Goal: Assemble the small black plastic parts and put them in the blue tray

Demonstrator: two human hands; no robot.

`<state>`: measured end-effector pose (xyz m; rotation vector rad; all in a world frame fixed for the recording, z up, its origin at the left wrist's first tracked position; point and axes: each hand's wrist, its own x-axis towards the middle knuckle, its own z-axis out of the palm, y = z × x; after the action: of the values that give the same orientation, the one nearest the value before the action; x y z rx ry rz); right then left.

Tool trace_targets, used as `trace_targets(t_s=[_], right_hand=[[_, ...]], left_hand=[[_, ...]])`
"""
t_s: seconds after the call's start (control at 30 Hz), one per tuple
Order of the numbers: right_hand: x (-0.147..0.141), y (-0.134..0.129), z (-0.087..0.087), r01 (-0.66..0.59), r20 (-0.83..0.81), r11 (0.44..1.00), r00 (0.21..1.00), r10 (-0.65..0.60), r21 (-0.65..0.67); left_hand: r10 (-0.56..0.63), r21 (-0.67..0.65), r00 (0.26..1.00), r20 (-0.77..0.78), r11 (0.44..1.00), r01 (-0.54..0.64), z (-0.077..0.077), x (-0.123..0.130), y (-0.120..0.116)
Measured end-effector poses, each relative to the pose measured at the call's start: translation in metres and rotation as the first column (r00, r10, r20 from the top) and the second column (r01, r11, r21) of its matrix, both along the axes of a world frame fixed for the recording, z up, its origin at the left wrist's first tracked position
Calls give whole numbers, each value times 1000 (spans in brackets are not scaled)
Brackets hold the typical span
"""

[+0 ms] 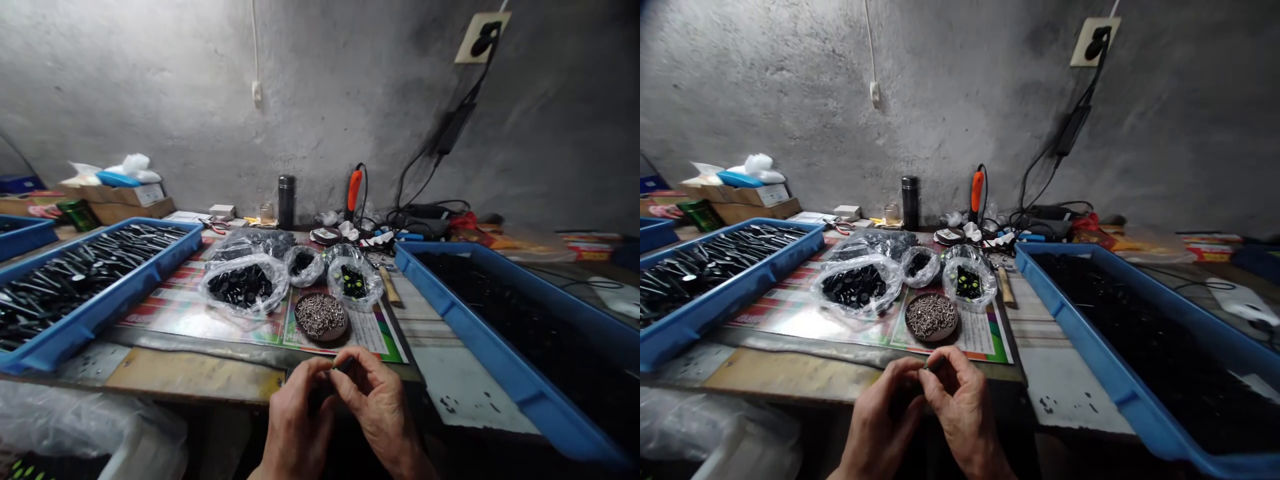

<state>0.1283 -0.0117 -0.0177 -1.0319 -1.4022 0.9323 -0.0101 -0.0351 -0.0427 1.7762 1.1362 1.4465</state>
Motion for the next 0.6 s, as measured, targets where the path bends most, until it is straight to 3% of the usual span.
trace_targets(t_s=[0.13, 0.33, 0.6], right_hand=[[1, 2, 5, -9, 12, 1000, 1000, 9, 10], [4, 9, 9, -92, 13, 996, 996, 92, -15], [2, 20, 7, -99, 74, 995, 993, 97, 16]], left_hand=[[121, 113, 992, 24, 986, -122, -5, 4, 3], [109, 186, 994, 11, 977, -109, -8, 3, 9], [138, 151, 987, 82, 977, -150, -13, -1, 12]])
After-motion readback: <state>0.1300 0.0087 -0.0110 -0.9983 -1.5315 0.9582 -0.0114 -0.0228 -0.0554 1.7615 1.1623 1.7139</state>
